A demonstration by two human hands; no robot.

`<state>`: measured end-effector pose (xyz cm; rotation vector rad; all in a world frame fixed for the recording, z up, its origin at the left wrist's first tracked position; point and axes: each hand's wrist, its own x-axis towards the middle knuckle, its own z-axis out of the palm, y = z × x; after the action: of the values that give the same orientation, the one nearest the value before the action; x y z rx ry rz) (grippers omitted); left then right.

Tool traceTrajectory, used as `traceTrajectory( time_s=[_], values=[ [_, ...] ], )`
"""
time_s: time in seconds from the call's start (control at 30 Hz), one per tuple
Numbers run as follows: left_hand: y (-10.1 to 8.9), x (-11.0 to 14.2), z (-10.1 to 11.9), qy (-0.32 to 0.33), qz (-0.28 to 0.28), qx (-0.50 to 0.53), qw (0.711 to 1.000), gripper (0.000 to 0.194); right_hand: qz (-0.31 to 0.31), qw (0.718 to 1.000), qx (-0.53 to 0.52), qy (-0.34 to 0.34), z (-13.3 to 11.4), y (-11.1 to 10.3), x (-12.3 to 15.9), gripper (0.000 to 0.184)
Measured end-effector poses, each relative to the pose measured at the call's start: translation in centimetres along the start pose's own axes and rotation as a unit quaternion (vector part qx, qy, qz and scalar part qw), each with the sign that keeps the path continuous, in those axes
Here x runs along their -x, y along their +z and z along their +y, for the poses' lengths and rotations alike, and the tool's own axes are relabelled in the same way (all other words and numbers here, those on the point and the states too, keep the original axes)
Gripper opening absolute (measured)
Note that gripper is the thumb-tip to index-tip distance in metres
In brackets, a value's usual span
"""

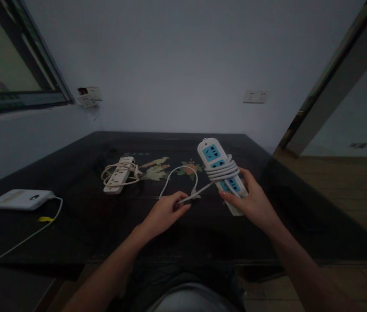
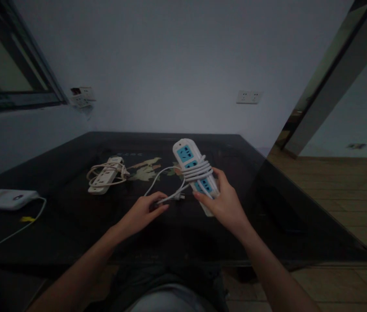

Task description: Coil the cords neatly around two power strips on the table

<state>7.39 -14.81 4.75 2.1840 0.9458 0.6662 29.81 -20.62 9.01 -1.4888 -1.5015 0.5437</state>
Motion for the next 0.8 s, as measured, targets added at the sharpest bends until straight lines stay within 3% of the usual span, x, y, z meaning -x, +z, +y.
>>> traceTrajectory(
  time_s=[0.1,0.23,0.33,0.47,0.57,0.67,0.73,0.8],
  values=[
    [-0.4,0.9,-1.4,-0.018,0.011,-0.061,0.998,0.026,0.041,0.997,-0.049,0.045,0.5,-2.0,-0.6,0.07],
    [-1.3,1.7,-2.6,0.016,0.032,-0.094,0.995,0.025,0.077,0.99,-0.071,0.098,1.2,-4.5,-1.0,0.076],
    [-2.3,2.2,-2.2,0.056,0.053,-0.106,0.991,0.024,0.104,0.986,-0.064,0.11,2.5,-5.5,-1.3,0.077],
    [-3.4,2.4,-0.5,0.138,0.082,-0.139,0.977,0.024,0.086,0.991,0.015,0.105,5.0,-5.7,-2.0,0.073],
    [-3.8,2.3,1.2,0.237,0.109,-0.218,0.94,0.024,0.055,0.986,0.138,0.079,6.6,-5.1,-2.3,0.068],
    [-4.4,2.2,3.2,0.326,0.141,-0.319,0.879,0.024,-0.006,0.975,0.213,0.064,7.3,-4.3,-2.2,0.064],
    [-5.0,2.0,4.3,0.352,0.158,-0.361,0.849,0.025,-0.057,0.969,0.235,0.057,7.2,-3.7,-2.0,0.062],
    [-5.7,1.8,5.2,0.36,0.167,-0.374,0.838,0.025,-0.103,0.963,0.245,0.045,6.9,-3.1,-1.6,0.061]
  ],
)
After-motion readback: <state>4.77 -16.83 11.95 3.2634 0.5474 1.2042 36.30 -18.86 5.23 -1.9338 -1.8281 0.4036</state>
